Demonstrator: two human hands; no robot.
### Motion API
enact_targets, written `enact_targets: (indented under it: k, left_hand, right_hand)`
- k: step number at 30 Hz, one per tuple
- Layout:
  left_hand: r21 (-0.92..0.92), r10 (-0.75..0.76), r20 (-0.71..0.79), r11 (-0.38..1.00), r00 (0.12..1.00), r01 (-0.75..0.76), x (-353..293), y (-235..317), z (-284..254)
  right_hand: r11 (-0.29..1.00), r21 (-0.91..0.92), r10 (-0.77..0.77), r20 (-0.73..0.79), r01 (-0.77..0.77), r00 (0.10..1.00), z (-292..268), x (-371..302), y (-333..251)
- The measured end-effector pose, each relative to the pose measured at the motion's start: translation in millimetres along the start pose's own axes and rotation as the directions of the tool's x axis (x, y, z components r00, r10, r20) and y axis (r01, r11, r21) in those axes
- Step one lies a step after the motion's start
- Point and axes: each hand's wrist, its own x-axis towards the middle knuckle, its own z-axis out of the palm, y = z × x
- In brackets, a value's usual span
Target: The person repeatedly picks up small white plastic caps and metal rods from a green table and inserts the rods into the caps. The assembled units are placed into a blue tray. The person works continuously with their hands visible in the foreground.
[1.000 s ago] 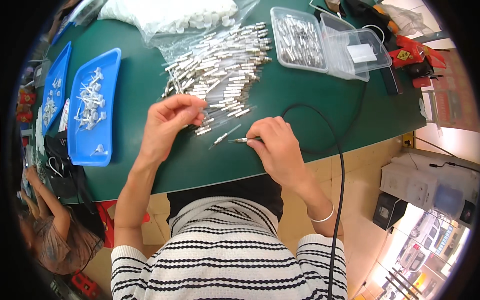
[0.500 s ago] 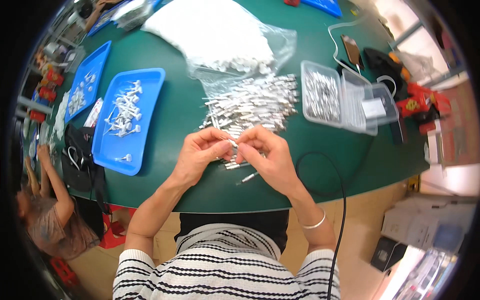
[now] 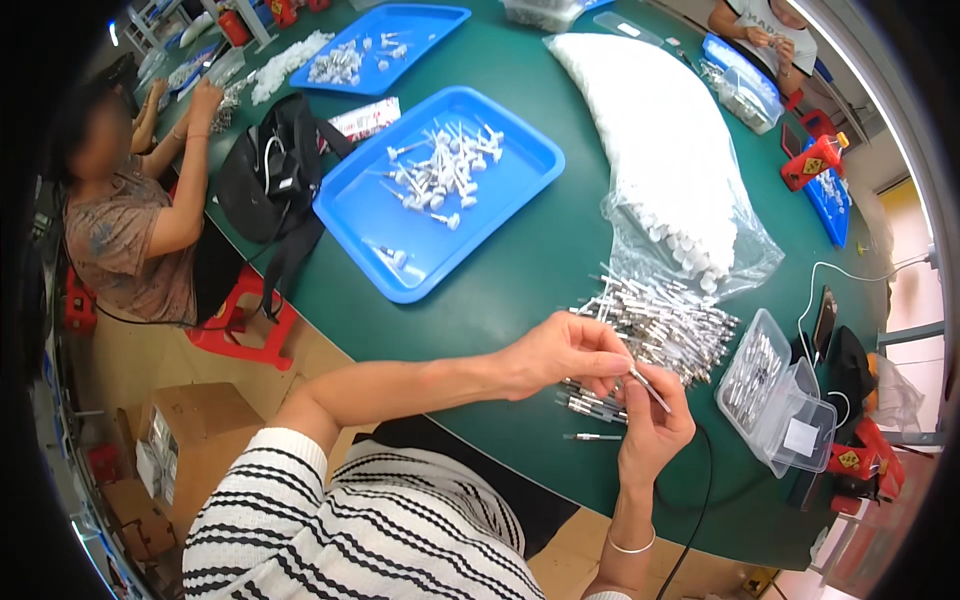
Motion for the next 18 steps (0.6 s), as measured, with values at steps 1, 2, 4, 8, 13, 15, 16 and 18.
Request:
enact_targets:
  k: [1,2,4,8,13,15,16,18]
  left_hand:
    - [-0.029,-0.01,0.001,1.0,1.0,0.01,0.6,-1.2,0.0]
    - [-0.057,-0.021,0.003,0.998,1.0,0.021,1.5,-1.2,0.4]
    - [-0.111,-0.024,-0.004,0.994,1.0,0.024,3.1,0.2,0.8]
    - [-0.169,0.02,-0.011,0.985,1.0,-0.021,5.5,-1.4,0.0]
    - [-0.156,0.031,-0.036,0.987,0.999,-0.037,6.6,-1.7,-5.4]
    - [-0.198,0.028,-0.018,0.98,0.999,-0.031,6.8,-3.1,-7.8]
    - [-0.21,0.018,-0.016,0.977,1.0,-0.021,6.7,-2.2,-7.9]
    - [-0.234,-0.004,-0.008,0.972,1.0,0.002,5.7,-1.9,-6.2]
  right_hand:
    - [0.999,-0.028,-0.037,0.005,0.038,0.999,0.6,3.4,-2.3]
    - [0.997,-0.036,-0.069,-0.006,0.068,0.998,1.7,5.6,-3.8]
    - [0.989,-0.052,-0.137,-0.025,0.135,0.99,4.0,9.6,-5.6]
    - [0.974,-0.111,-0.196,0.009,0.196,0.981,3.4,13.3,0.7]
    - [0.94,-0.161,-0.299,0.037,0.301,0.954,8.7,19.7,1.7]
    - [0.908,-0.222,-0.353,0.048,0.355,0.934,9.7,19.2,3.0]
    - [0.89,-0.243,-0.387,0.044,0.386,0.921,12.2,20.2,4.6]
    - [0.876,-0.253,-0.418,0.026,0.411,0.908,12.4,17.9,7.9]
